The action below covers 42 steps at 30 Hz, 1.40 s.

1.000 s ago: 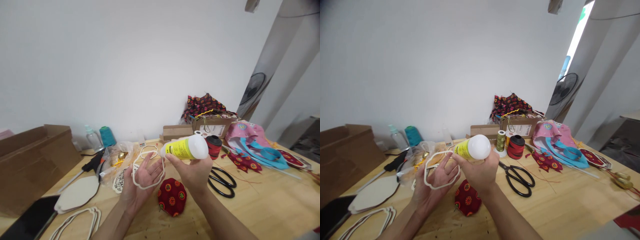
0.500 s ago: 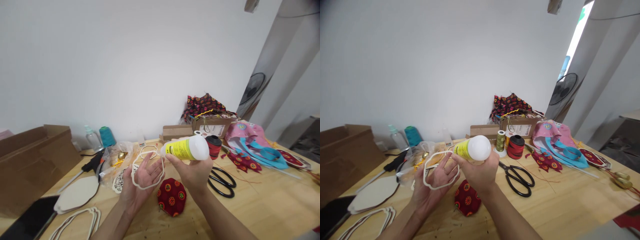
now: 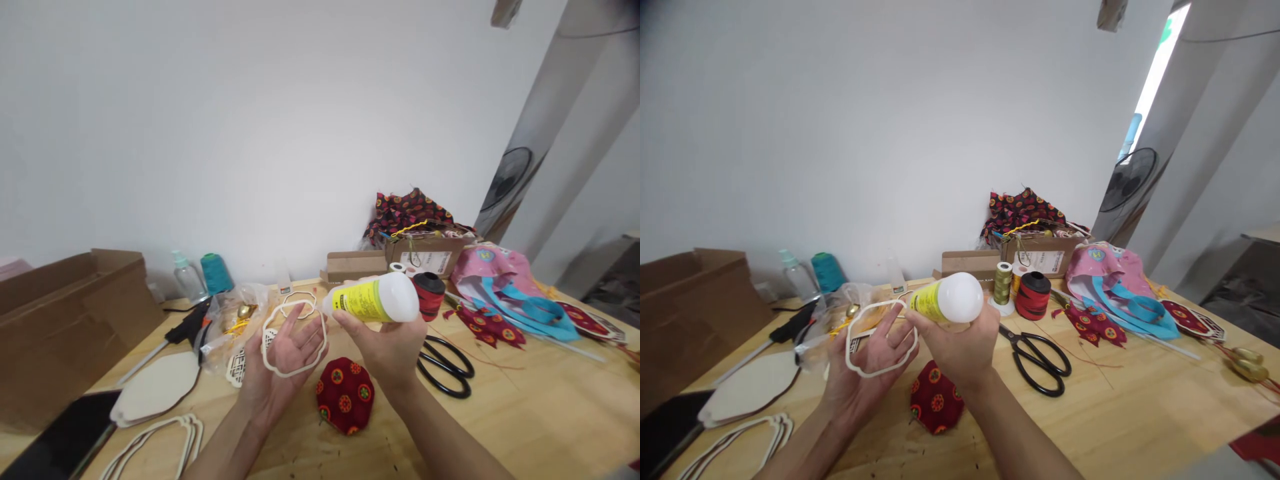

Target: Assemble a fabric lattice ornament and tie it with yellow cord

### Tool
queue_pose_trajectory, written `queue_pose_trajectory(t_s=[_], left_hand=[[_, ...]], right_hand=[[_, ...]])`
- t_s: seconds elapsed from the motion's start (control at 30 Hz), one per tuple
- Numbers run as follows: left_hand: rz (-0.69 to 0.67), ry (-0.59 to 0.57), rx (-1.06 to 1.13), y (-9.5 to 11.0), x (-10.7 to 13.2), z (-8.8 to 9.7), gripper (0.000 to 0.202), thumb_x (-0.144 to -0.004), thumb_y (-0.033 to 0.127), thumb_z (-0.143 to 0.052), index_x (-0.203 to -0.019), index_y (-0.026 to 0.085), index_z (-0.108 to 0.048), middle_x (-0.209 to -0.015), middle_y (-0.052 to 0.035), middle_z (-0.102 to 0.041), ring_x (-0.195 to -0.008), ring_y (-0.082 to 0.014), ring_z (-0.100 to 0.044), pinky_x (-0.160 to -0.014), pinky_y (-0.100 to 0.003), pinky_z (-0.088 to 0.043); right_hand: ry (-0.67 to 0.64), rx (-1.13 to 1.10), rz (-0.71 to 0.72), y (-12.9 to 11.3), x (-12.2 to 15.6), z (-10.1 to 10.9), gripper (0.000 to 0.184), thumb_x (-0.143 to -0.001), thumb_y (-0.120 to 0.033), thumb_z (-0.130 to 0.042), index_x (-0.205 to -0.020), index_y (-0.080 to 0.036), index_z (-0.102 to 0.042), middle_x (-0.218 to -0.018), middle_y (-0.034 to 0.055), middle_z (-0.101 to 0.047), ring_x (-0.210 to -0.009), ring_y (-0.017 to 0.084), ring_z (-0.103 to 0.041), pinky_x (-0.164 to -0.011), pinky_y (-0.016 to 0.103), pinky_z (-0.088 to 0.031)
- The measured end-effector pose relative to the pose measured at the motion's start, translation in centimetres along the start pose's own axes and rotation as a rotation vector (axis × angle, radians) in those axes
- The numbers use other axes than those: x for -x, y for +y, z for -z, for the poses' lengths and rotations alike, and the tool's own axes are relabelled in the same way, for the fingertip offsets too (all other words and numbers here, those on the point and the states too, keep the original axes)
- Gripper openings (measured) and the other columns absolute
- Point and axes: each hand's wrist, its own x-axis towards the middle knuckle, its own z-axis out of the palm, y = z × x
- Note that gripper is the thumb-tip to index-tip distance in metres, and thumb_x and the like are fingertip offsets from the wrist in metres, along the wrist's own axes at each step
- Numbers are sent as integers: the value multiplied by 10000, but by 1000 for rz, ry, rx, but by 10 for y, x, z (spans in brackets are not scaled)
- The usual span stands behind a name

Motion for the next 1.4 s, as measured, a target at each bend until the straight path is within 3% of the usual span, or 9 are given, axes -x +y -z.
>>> queue_pose_trajectory(t_s=[0.17,0.4,0.57,0.97,1.4], left_hand=[[-1,9,5,1,0,1,604,-680,406,-535,-1229,208,-378,-1017,-120,-630,-892,-226,-604,-793,-370,-453],[-16,0,-10,4,-1,2,557,-689,432,-525,-1187,201,-430,-1017,-138,-631,-903,-232,-605,-783,-370,-458],[-8,8,-9,4,0,3,540,-694,425,-532,-1172,193,-433,-1004,-139,-631,-896,-226,-609,-799,-358,-451],[-24,-22,2,6,-2,5,576,-671,444,-552,-1178,198,-434,-1023,-133,-624,-903,-228,-605,-799,-367,-453],[-39,-56,29,9,0,5,493,-691,425,-527,-1112,171,-501,-1009,-143,-639,-919,-231,-604,-795,-357,-466]], right_hand=[[-27,-11,41,-2,-1,1,242,-562,-330,-727,-713,-169,-628,-661,58,-675,-665,225,-642,-687,369,-525],[1,-59,-23,1,-1,1,280,-541,-375,-735,-658,-158,-601,-640,64,-664,-590,213,-626,-611,351,-531],[-51,-42,35,1,-2,0,237,-563,-343,-728,-681,-170,-616,-665,57,-675,-660,220,-641,-681,355,-526],[-32,46,96,0,-2,1,225,-574,-348,-721,-653,-168,-612,-625,60,-667,-629,233,-644,-650,376,-530],[-32,41,67,-3,-2,0,262,-550,-372,-728,-657,-169,-601,-589,43,-648,-557,200,-617,-619,357,-533]])
